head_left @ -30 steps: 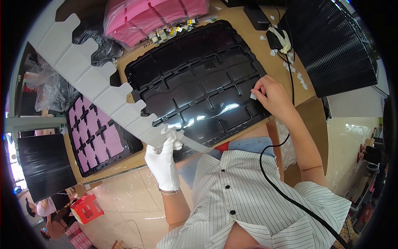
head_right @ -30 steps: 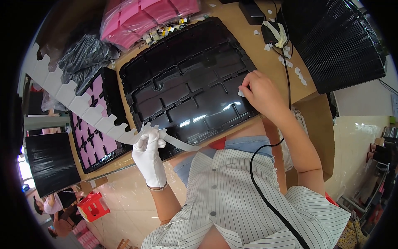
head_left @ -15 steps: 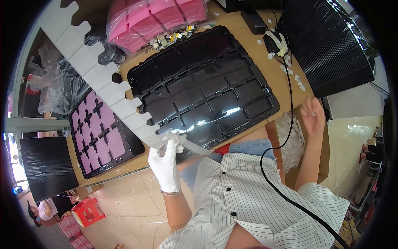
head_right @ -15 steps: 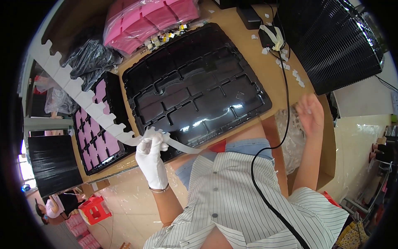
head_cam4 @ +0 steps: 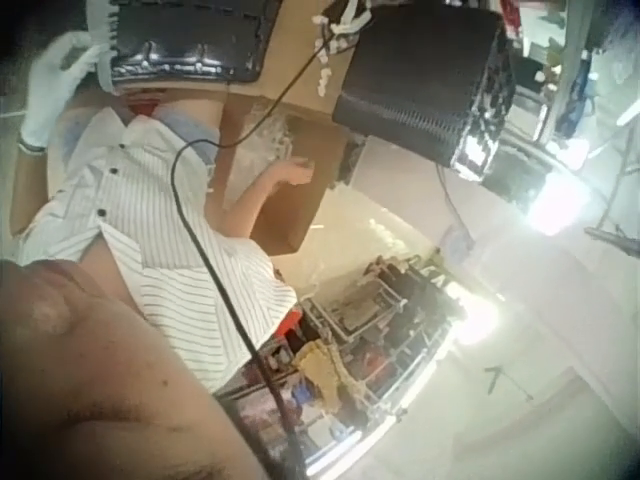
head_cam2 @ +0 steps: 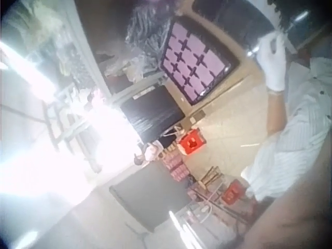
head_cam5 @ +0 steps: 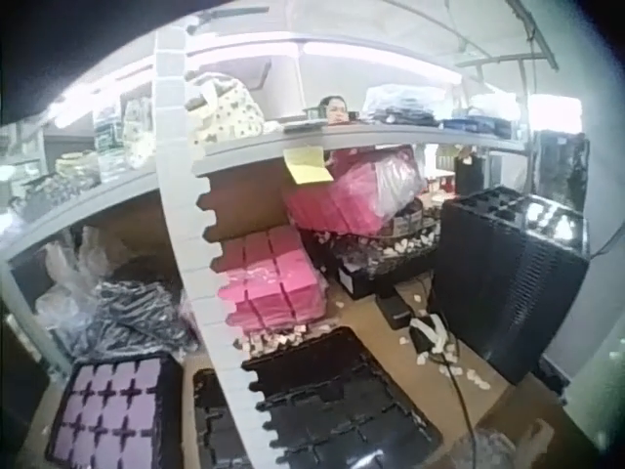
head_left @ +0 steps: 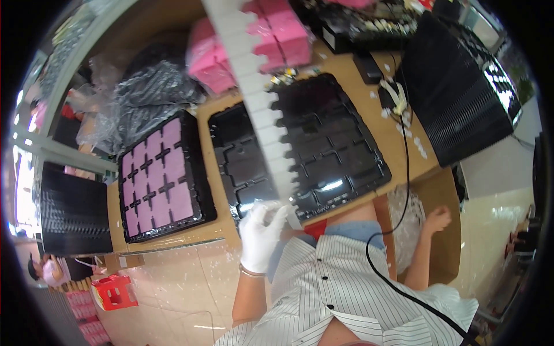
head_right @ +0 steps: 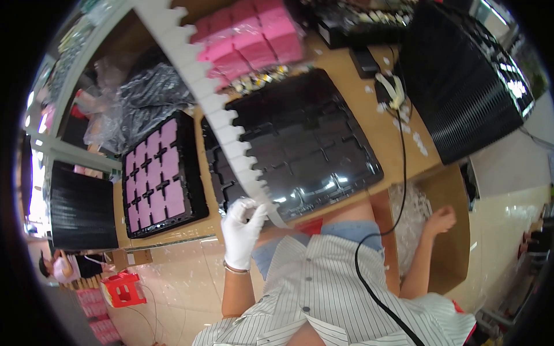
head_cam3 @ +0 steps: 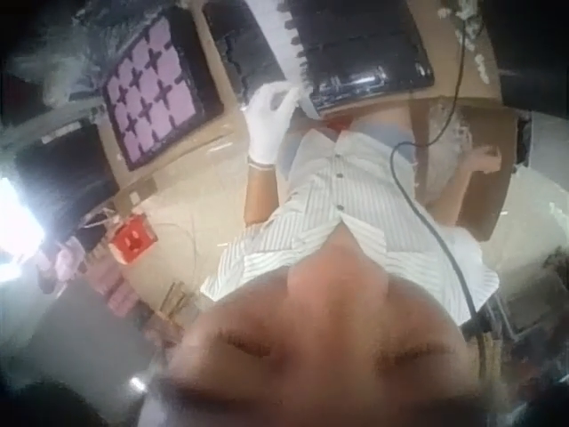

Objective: The person places pink foam inserts into black plastic compartment trays by hand.

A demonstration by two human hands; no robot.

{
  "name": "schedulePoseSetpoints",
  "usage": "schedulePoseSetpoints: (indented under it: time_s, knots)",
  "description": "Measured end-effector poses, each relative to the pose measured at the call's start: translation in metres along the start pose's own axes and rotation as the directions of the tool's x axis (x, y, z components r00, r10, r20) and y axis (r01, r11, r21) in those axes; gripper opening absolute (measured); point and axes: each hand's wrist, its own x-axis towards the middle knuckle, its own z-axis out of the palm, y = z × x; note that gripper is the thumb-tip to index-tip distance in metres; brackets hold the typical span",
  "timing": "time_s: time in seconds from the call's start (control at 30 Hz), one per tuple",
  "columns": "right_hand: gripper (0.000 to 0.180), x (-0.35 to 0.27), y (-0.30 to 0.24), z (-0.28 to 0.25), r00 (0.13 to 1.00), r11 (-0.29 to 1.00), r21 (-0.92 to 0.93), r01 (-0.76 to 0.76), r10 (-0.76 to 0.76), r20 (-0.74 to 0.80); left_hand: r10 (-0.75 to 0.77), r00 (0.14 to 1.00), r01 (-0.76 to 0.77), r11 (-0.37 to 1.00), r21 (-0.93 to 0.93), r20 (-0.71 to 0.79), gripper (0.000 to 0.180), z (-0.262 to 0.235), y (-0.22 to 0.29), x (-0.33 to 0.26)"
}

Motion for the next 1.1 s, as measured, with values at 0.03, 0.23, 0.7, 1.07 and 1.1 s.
schedulePoseSetpoints:
  time_s: [0.03, 0.23, 0.7, 1.07, 1.1]
  knots:
    - [0.022, 0.04, -0.03, -0.04, 0.982, 0.92, 0.366, 0.139, -0.082, -0.168, 0.032, 0.999, -0.031, 0.998, -0.059, 0.021, 0.008, 0.006, 0.011, 0.007]
    - [0.011, 0.054, -0.345, -0.255, 0.603, 0.005, 0.744, 0.668, -0.589, -0.538, 0.479, 0.687, -0.561, 0.828, -0.02, 0.546, 0.022, 0.04, 0.036, 0.02]
    - [0.027, -0.041, -0.711, -0.208, -0.359, -0.403, 0.615, 0.677, -0.911, -0.202, 0.375, 0.873, -0.375, 0.925, -0.063, 0.314, 0.025, -0.032, -0.003, 0.035]
    - [0.016, -0.017, -0.748, -0.189, -0.384, -0.105, 0.9, 0.424, -0.92, 0.074, 0.326, 0.893, -0.344, 0.939, 0.006, 0.31, 0.027, -0.042, 0.014, 0.201]
    - [0.016, -0.019, -0.75, -0.189, -0.382, -0.105, 0.899, 0.426, -0.921, 0.073, 0.302, 0.9, -0.33, 0.943, 0.039, 0.313, 0.027, -0.036, 0.012, 0.221]
